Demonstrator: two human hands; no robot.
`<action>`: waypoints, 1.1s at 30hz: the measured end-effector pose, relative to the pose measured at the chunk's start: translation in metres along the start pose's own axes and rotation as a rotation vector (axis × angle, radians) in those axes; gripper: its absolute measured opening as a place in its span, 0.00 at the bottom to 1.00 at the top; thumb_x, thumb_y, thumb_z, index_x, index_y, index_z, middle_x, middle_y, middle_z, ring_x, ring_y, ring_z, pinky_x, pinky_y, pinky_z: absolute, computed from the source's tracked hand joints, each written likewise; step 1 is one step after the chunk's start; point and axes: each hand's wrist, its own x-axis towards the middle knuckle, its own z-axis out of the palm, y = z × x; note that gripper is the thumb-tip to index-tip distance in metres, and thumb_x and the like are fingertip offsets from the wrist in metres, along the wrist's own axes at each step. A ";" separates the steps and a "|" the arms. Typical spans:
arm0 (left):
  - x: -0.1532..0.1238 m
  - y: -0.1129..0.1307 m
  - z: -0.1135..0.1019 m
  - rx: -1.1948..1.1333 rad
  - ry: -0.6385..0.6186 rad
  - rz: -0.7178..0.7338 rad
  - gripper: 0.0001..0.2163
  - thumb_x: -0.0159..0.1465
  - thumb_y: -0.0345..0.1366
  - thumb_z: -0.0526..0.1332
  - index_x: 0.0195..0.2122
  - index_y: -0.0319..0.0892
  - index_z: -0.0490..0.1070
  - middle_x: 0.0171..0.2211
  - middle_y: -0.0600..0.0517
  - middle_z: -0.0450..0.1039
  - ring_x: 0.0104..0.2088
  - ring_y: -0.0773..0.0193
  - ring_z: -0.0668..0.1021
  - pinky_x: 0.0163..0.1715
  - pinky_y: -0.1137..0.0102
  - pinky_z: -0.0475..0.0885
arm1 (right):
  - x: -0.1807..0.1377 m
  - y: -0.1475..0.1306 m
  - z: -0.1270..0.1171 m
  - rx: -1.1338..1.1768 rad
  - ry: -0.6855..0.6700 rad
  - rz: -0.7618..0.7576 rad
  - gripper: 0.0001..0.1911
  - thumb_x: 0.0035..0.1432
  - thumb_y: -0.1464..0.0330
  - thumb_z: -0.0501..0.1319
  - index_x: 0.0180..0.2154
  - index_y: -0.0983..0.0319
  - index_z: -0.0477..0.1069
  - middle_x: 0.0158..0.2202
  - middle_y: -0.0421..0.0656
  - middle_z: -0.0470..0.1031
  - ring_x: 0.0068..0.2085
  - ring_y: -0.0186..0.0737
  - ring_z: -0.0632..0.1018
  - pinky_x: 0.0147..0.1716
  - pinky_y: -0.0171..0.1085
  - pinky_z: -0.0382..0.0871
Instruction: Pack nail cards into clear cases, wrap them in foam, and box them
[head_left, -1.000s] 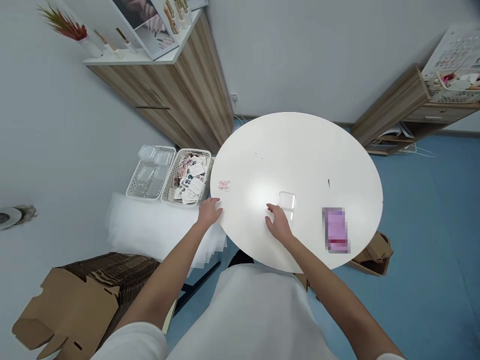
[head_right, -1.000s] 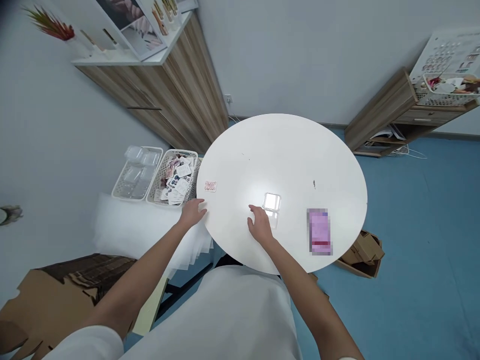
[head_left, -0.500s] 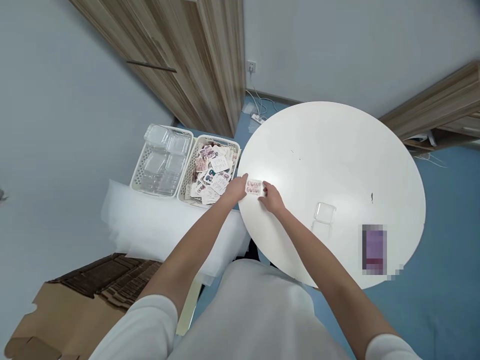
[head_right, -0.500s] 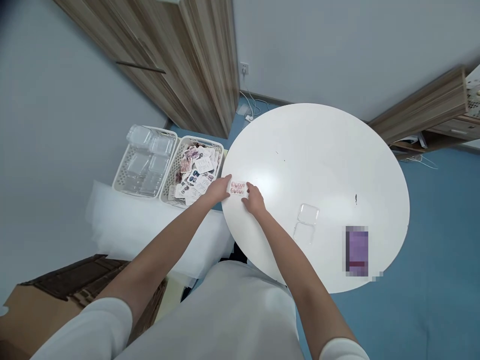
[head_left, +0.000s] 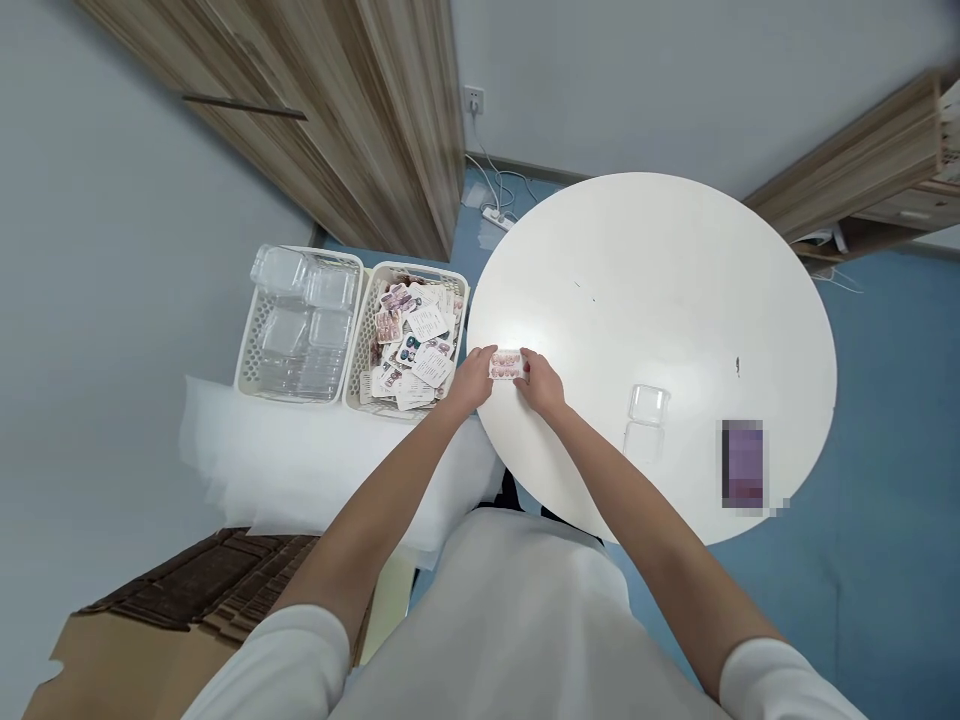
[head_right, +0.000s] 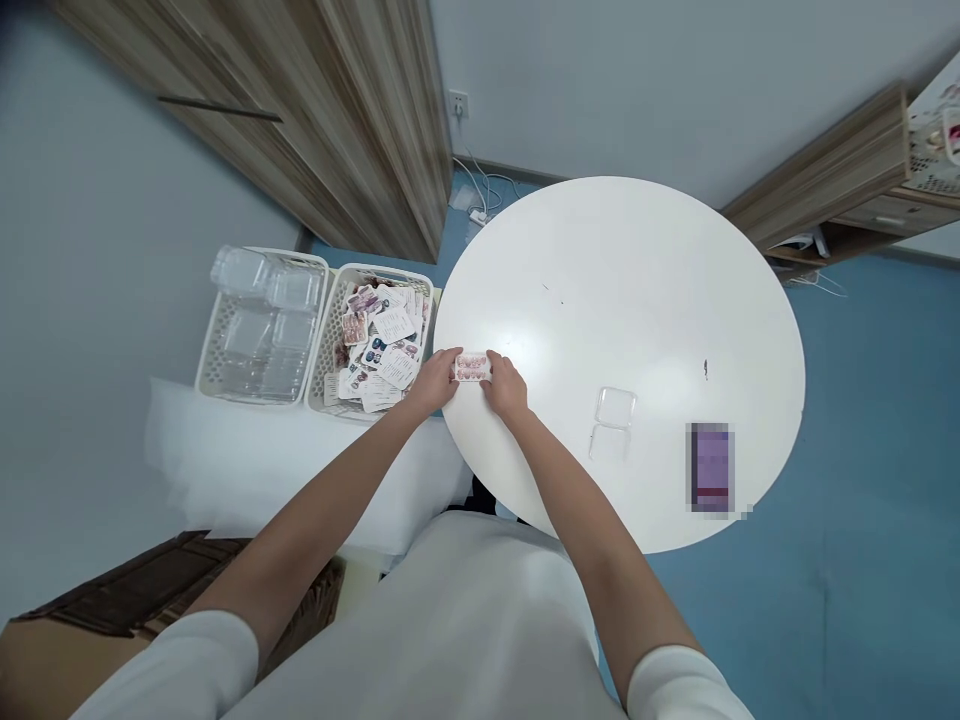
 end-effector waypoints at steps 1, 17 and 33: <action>-0.002 -0.001 0.001 -0.020 0.004 0.023 0.28 0.52 0.20 0.54 0.55 0.41 0.54 0.43 0.46 0.62 0.35 0.63 0.71 0.37 0.68 0.67 | -0.002 0.002 0.001 0.019 0.009 -0.025 0.29 0.51 0.72 0.54 0.55 0.59 0.51 0.43 0.45 0.65 0.38 0.39 0.69 0.33 0.37 0.65; -0.052 0.062 0.049 -0.301 0.026 0.293 0.30 0.53 0.25 0.58 0.57 0.45 0.52 0.37 0.51 0.64 0.32 0.67 0.71 0.36 0.67 0.72 | -0.112 0.062 -0.036 0.226 0.185 -0.149 0.36 0.53 0.72 0.53 0.60 0.54 0.39 0.39 0.43 0.60 0.34 0.36 0.67 0.36 0.40 0.68; -0.070 0.177 0.133 0.025 -0.184 0.334 0.29 0.50 0.34 0.64 0.53 0.46 0.58 0.44 0.47 0.62 0.44 0.57 0.67 0.43 0.62 0.66 | -0.200 0.199 -0.083 0.256 0.134 -0.045 0.33 0.49 0.67 0.59 0.56 0.55 0.51 0.43 0.44 0.62 0.46 0.43 0.65 0.45 0.46 0.63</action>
